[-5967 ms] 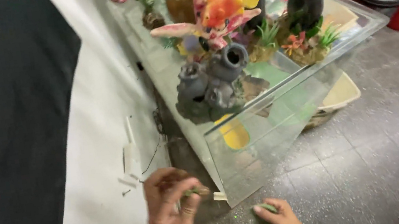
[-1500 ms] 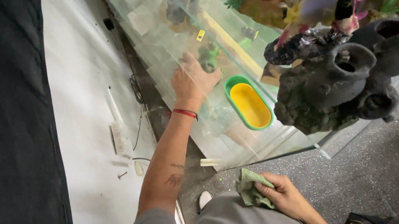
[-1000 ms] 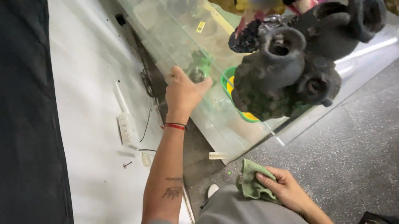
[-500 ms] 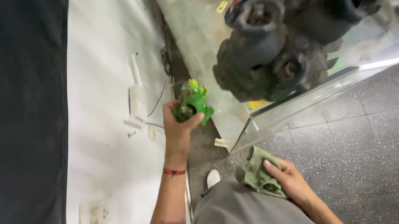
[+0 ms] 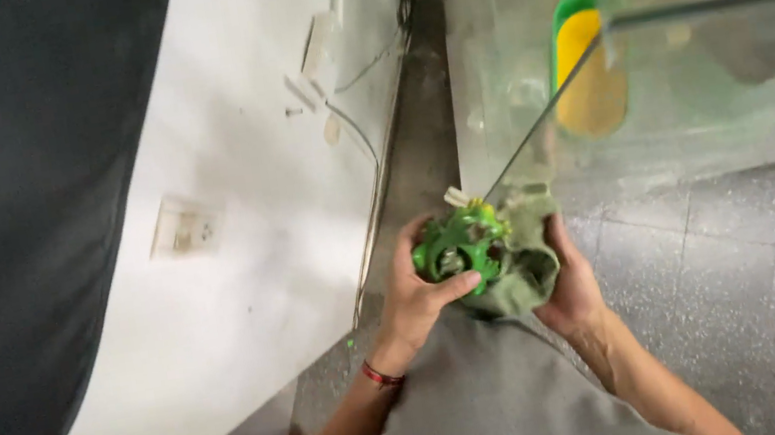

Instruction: Dusting and cleaning a green plastic reptile decoration using a cloth in a pet store.

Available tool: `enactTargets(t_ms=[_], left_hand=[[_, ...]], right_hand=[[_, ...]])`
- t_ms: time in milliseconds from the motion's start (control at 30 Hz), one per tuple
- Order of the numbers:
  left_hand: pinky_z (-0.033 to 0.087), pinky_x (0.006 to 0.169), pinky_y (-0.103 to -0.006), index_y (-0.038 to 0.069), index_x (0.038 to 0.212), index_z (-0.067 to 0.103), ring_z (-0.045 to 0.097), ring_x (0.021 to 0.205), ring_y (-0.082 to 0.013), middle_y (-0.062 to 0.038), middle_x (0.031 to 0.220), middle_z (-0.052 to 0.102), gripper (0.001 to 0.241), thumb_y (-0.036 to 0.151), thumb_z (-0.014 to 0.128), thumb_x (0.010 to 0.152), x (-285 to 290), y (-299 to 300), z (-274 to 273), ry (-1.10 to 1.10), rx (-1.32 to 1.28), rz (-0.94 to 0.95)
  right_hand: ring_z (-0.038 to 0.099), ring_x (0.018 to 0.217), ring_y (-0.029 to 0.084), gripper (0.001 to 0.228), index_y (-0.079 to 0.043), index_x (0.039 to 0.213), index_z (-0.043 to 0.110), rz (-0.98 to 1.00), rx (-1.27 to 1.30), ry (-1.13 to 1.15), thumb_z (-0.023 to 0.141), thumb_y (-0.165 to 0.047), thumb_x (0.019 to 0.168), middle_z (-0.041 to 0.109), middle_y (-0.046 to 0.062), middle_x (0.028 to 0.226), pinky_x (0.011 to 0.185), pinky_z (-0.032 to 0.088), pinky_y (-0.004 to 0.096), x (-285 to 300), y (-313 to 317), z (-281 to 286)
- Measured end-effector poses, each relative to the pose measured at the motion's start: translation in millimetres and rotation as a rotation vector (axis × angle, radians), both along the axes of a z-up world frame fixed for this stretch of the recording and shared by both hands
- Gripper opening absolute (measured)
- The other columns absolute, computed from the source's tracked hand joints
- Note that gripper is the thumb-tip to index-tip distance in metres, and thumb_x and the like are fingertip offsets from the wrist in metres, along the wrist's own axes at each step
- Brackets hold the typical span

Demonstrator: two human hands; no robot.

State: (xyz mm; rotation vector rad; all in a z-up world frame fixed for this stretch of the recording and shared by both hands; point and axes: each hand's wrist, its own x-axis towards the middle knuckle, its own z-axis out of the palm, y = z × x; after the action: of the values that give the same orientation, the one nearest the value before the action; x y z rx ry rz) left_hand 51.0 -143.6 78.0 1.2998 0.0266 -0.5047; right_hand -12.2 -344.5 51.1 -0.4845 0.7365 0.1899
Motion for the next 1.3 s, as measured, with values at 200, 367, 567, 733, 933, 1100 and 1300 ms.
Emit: enactTargets(t_ms=[200,367,567,733,933,1100,1300], left_hand=[[0.069,0.107,-0.0496,0.004,0.163,0.051,0.071,0.129,-0.0282,-0.019,0.144,0.069,0.094,0.025,0.107,0.090,-38.0,0.6,14.1,0.187,-0.104,0.091],[0.073,0.102,-0.0492,0.005,0.163,0.048,0.075,0.127,-0.0316,-0.021,0.145,0.069,0.084,0.026,0.099,0.099,-38.6,19.4,-5.0,0.244,-0.192,0.076],[0.075,0.084,-0.0359,0.012,0.161,0.055,0.080,0.118,-0.0266,-0.015,0.141,0.072,0.058,0.031,0.083,0.113,-42.7,58.9,-18.5,0.299,-0.318,0.183],[0.069,0.073,-0.0259,0.015,0.160,0.061,0.079,0.114,-0.0216,-0.011,0.139,0.075,0.051,0.039,0.076,0.117,-54.8,84.9,-23.2,0.309,-0.305,0.166],[0.072,0.094,-0.0442,0.016,0.151,0.058,0.076,0.125,-0.0284,-0.013,0.143,0.073,0.052,0.019,0.083,0.106,-86.6,77.6,-31.4,0.325,-0.313,0.091],[0.063,0.103,-0.0513,0.001,0.169,0.042,0.058,0.128,-0.0283,-0.018,0.150,0.054,0.065,0.012,0.075,0.113,-109.3,66.6,21.8,0.222,-0.299,0.059],[0.059,0.121,-0.0603,0.012,0.163,0.050,0.067,0.138,-0.0382,-0.020,0.150,0.062,0.051,0.026,0.072,0.119,-111.6,72.7,22.5,0.138,-0.236,0.198]], right_hand=[[0.078,0.137,0.041,0.089,-0.002,0.161,0.073,-0.049,-0.104,-0.110,0.048,-0.075,0.117,0.081,0.023,0.150,0.116,0.065,0.068,-7.1,37.6,30.9],[0.079,0.137,0.038,0.075,-0.010,0.164,0.074,0.253,-0.758,-0.174,0.045,-0.066,0.123,0.084,0.020,0.144,0.115,0.065,0.062,-36.5,27.5,-27.8],[0.085,0.113,0.038,0.066,-0.007,0.144,0.087,0.468,-1.007,-0.133,0.048,-0.058,0.127,0.091,0.024,0.120,0.100,0.068,0.061,-74.1,56.2,-41.8],[0.057,0.160,0.058,0.090,0.002,0.173,0.064,0.416,-1.106,0.012,0.028,-0.069,0.131,0.067,0.037,0.166,0.131,0.045,0.075,-118.4,50.9,-102.4],[0.069,0.139,0.055,0.058,-0.019,0.181,0.060,0.168,-1.543,-0.313,0.040,-0.037,0.129,0.058,0.035,0.163,0.117,0.057,0.071,-121.4,94.1,-27.2],[0.077,0.128,0.063,0.055,-0.010,0.175,0.064,0.186,-1.767,-0.515,0.058,-0.029,0.124,0.062,0.034,0.163,0.104,0.068,0.067,-120.4,109.2,-20.8],[0.075,0.132,0.067,0.054,-0.025,0.169,0.073,0.325,-1.719,-0.793,0.072,-0.023,0.115,0.064,0.037,0.163,0.104,0.067,0.074,-132.9,96.1,-44.0]])
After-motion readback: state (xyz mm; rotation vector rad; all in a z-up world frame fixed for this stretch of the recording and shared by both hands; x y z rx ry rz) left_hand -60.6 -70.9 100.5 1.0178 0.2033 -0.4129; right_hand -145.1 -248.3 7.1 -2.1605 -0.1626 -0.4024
